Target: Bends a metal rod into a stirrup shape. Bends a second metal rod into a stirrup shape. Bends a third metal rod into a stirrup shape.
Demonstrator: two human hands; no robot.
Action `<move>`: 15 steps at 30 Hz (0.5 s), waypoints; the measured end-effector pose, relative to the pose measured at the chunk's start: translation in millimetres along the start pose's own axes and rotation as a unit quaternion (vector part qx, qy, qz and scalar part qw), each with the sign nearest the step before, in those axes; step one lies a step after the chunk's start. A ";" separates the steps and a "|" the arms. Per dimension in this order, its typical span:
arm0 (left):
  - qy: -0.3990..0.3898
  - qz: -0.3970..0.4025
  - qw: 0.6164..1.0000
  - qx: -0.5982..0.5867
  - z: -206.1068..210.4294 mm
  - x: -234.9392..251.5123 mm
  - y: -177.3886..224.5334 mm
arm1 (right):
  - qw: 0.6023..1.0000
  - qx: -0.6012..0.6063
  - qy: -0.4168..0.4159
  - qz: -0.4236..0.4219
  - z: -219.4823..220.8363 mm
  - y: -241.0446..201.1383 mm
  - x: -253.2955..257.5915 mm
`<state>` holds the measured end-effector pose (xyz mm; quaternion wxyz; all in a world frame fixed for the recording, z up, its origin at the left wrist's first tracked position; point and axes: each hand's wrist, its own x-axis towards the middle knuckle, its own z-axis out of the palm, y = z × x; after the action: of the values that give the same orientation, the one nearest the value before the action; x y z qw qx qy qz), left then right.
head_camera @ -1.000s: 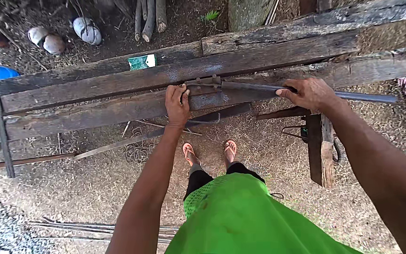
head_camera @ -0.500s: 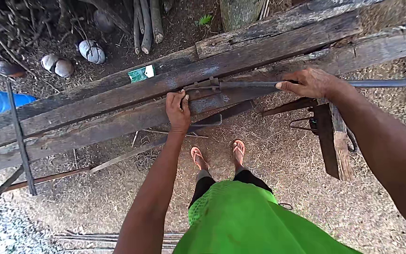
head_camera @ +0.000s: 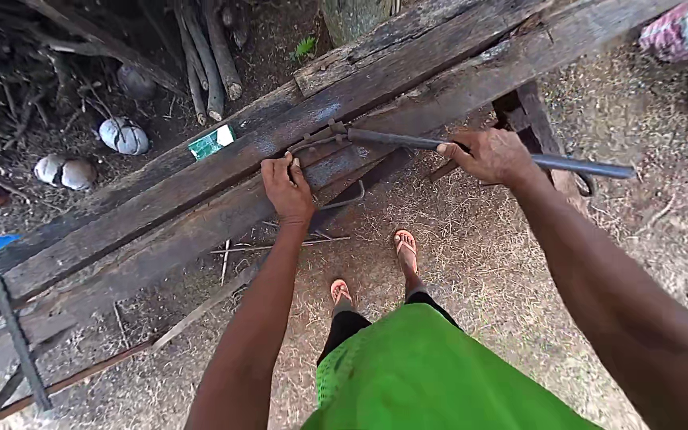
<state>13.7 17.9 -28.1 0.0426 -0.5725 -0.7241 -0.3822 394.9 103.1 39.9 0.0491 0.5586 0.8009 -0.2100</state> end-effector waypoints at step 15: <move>-0.081 -0.032 0.996 0.016 -14.6 5.9 11.3 | 0.927 0.256 0.032 0.271 117.9 -208.1 -115.1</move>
<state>16.0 14.4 -9.1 -0.0189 -0.5775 -0.7492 -0.3238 228.7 -103.5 27.6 -0.0665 0.7540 0.5393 -0.3691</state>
